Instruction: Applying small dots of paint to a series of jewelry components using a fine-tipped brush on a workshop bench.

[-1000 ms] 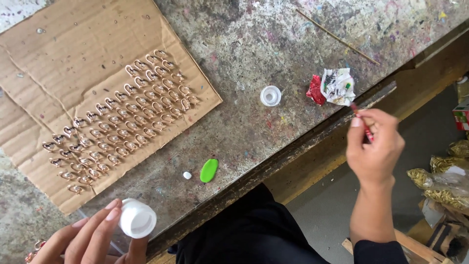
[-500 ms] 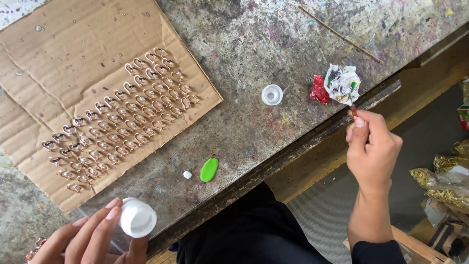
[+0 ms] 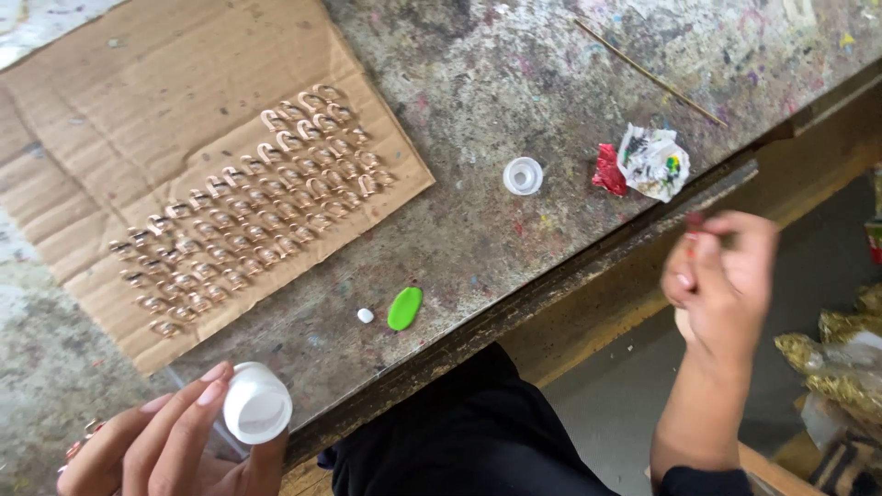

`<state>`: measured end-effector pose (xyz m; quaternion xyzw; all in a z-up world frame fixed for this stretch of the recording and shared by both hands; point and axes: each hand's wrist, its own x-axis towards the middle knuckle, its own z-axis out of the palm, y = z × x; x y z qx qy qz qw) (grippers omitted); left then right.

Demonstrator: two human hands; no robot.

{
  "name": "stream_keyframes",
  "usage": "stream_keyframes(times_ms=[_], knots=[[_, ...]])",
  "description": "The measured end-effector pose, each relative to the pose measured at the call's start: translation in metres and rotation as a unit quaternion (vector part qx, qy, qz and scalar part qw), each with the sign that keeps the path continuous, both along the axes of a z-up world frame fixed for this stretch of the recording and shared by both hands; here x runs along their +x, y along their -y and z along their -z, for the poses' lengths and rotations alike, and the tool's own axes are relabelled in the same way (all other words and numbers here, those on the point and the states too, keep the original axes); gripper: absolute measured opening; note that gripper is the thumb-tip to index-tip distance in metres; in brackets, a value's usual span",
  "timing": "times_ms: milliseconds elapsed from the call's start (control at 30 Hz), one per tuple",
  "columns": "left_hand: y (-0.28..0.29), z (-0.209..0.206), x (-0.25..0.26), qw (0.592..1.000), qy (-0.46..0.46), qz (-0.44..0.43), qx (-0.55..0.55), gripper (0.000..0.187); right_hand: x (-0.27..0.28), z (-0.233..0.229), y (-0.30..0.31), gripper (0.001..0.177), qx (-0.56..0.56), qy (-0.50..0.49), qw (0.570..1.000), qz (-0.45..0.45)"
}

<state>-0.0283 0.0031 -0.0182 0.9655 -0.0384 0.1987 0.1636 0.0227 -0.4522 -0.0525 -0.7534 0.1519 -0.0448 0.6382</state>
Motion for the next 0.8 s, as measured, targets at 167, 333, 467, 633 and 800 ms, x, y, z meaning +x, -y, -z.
stream_keyframes(times_ms=[167, 333, 467, 633, 800], knots=[[0.004, 0.005, -0.008, 0.996, 0.043, -0.056, -0.053, 0.032, -0.005, -0.009, -0.022, 0.012, -0.064, 0.192, 0.979, -0.012], [-0.020, 0.005, -0.055, 0.997, -0.006, -0.016, -0.077, 0.056, 0.042, -0.027, -0.064, 0.029, -0.258, 0.312, 0.905, -0.129], [0.054, 0.010, -0.067, 0.968, 0.105, -0.118, -0.195, 0.033, 0.063, -0.045, -0.095, 0.035, -0.426, 0.322, 0.837, -0.121], [0.085, 0.053, -0.067, 0.956, 0.146, -0.156, -0.201, 0.019, 0.069, -0.047, -0.107, 0.047, -0.495, 0.270, 0.813, -0.147], [0.072, 0.091, -0.078, 0.983, 0.122, -0.084, -0.110, 0.034, 0.074, -0.040, -0.110, 0.054, -0.470, 0.238, 0.830, -0.182]])
